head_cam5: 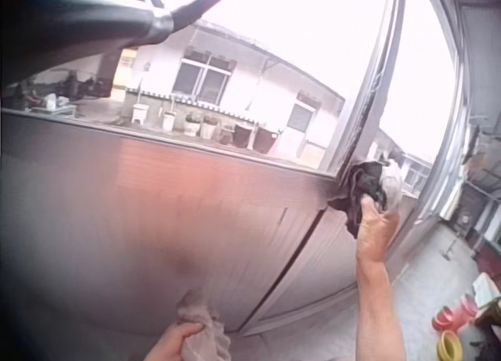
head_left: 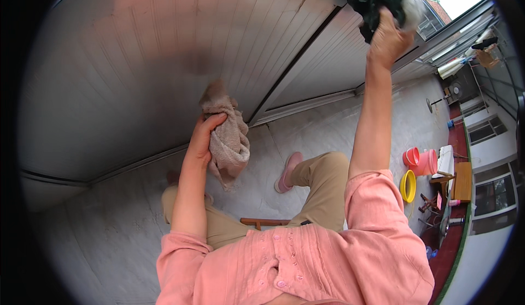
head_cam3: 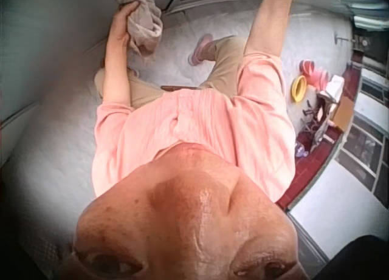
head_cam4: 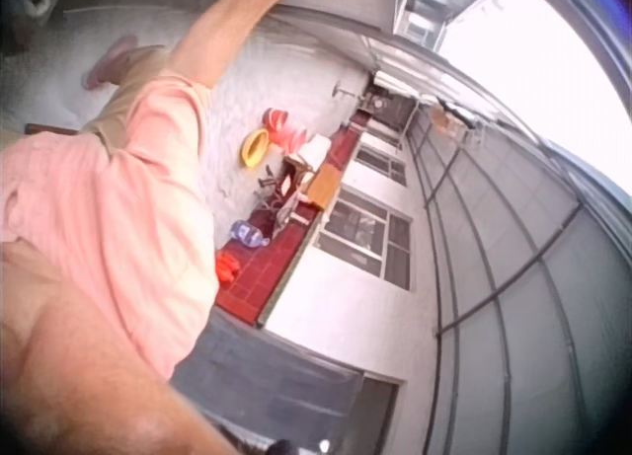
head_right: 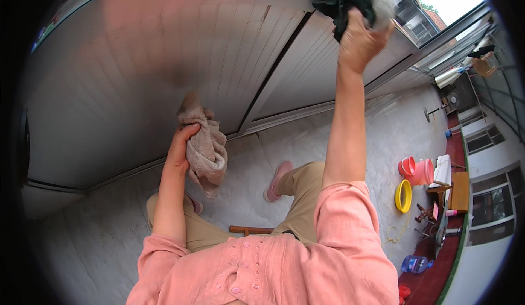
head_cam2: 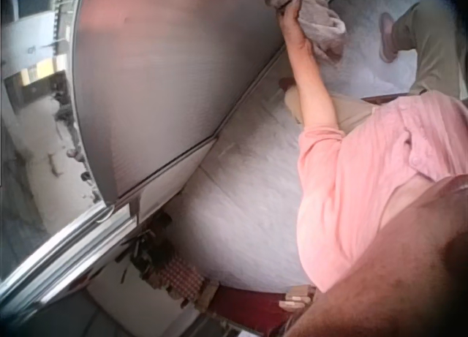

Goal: The person cleans a large, curved, metallic surface using two cloths. They wipe the surface repeatedly, switching between a light-colored and a dark-colored cloth, and occasionally wringing them out. The task involves reaching high and low areas of the surface.

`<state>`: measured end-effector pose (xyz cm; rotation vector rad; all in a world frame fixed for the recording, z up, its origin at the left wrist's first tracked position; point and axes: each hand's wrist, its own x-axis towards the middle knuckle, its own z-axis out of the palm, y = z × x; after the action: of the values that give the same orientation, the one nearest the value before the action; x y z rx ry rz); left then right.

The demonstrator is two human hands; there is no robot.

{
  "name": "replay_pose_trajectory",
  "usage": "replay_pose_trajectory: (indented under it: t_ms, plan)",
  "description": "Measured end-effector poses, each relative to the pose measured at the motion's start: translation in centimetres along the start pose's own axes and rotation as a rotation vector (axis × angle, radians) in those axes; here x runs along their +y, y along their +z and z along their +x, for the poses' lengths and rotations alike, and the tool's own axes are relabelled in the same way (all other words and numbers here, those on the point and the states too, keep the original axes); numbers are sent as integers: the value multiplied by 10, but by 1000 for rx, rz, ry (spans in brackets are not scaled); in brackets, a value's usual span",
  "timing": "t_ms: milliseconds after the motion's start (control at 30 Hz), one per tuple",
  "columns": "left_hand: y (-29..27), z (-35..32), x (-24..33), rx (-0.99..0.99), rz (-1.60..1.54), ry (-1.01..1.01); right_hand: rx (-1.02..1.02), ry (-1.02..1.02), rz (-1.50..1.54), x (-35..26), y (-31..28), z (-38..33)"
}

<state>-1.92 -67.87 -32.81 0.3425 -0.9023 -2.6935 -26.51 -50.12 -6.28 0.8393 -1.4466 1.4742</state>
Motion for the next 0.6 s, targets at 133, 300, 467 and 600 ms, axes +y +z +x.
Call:
replay_pose_trajectory:
  t_ms: [133, 300, 467, 600]
  plan:
    - [2, 1, 1, 12, -23, 17, -94, -488, -449, 27, 37, -35]
    - [0, -2, 2, 70, -23, -8, -183, -347, -298, 43, 19, -33]
    - [-6, 0, -4, 71, -94, -43, 74, -407, -260, 34, 49, 8]
    - [-19, 0, -3, 88, -147, -6, -211, -583, -318, 8, 61, -56]
